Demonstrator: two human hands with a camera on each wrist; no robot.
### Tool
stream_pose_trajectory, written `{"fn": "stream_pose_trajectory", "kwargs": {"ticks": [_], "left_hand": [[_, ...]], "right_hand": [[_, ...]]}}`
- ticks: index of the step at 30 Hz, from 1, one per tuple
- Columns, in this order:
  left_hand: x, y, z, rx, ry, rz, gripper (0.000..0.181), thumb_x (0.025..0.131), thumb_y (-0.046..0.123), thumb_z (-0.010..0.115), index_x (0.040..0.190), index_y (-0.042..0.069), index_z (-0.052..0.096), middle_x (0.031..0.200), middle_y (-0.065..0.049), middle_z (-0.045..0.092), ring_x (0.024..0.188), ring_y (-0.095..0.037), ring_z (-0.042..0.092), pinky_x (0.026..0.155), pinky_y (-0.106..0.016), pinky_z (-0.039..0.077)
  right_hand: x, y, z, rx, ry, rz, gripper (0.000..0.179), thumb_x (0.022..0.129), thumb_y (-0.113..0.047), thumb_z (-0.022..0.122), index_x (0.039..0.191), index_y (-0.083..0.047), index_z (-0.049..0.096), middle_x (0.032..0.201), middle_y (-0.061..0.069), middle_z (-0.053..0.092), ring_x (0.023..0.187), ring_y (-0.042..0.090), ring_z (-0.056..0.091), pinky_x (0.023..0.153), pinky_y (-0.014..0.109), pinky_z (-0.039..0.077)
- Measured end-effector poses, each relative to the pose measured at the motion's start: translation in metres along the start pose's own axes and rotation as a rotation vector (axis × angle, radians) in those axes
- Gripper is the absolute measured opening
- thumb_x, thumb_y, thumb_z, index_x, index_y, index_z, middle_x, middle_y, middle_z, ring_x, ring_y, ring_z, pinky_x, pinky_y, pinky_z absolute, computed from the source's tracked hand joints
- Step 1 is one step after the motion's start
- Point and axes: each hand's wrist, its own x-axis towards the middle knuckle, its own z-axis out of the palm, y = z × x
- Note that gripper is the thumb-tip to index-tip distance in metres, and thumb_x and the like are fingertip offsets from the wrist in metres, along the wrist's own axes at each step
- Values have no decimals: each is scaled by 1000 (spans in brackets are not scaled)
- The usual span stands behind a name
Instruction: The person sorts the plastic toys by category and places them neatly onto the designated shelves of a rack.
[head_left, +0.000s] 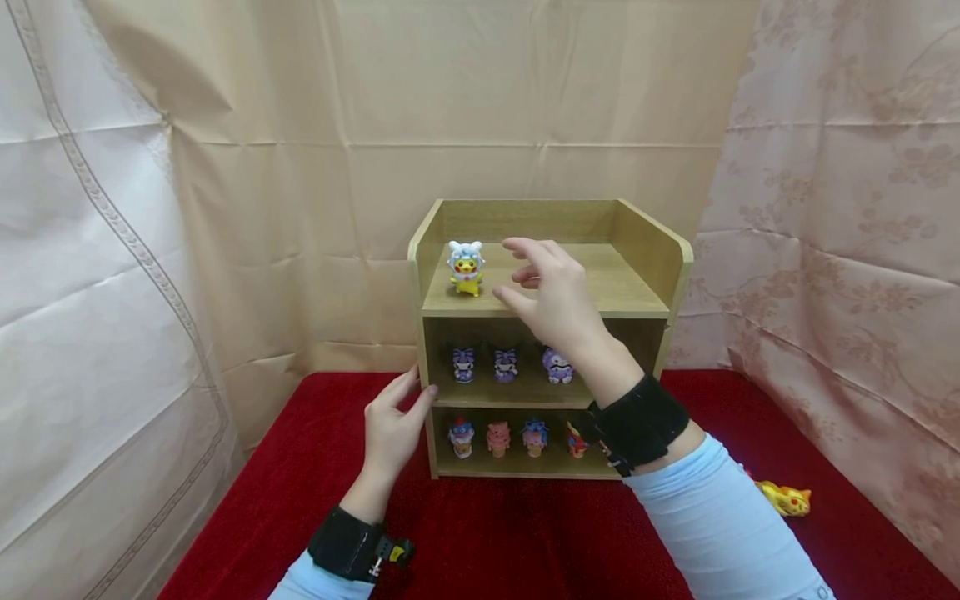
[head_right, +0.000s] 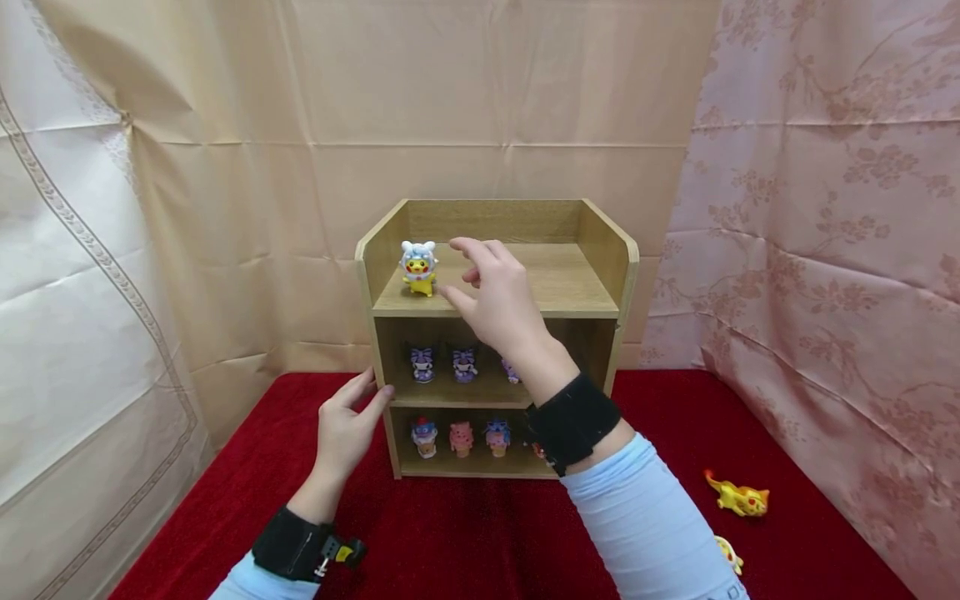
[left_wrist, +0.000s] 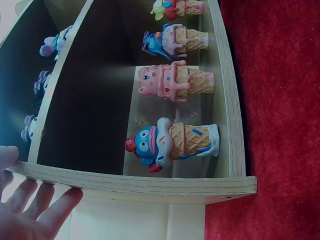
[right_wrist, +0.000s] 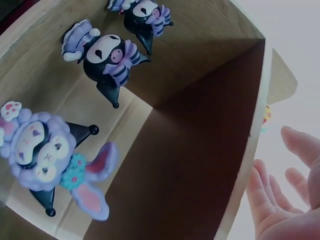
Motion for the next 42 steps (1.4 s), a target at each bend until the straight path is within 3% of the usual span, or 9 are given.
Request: {"fn": "stream_pose_trajectory", "kwargs": {"ticks": [13, 24, 29, 36, 42], "left_hand": [[1, 0, 0, 7, 5, -4, 42, 88, -6, 75, 129, -7, 65, 123, -24, 68, 107, -38, 69, 83, -9, 48], [1, -1, 1, -5, -1, 5, 42, 89, -7, 75, 129, -8, 65, 123, -24, 68, 107, -38, 69, 82, -9, 49], [0, 0, 1, -3, 4, 1, 41, 88, -8, 75, 128, -8, 65, 122, -25, 68, 107, -39, 69, 83, -9, 49], [1, 1, 1, 4, 4, 7, 41, 88, -7, 75, 128, -9, 65, 122, -25, 68, 107, -39, 69, 84, -10, 49], [2, 1, 0, 5, 5, 14, 41, 88, -8, 75, 128, -9, 65, 122, -25, 68, 107, -39, 69, 84, -11, 49]], "right_hand": [[-35, 8, -37, 90, 69, -87, 37, 84, -5, 85, 118, 0, 71, 108, 14, 71, 85, 21, 71, 76, 36, 61], [-61, 27, -71, 20, 38, -110, 29, 83, -5, 85, 110, -2, 75, 91, 3, 76, 80, 10, 70, 72, 15, 55], [-73, 34, -87, 36, 73, -89, 32, 80, 0, 87, 109, -1, 75, 91, 6, 76, 80, 1, 69, 72, 12, 54], [-90, 52, -112, -35, 117, -30, 36, 77, 3, 88, 110, -3, 75, 91, 7, 76, 76, -7, 67, 67, 9, 51], [-102, 70, -132, -39, 130, 72, 32, 79, 2, 87, 108, -4, 75, 92, -7, 75, 72, -5, 67, 64, 9, 51]]}}
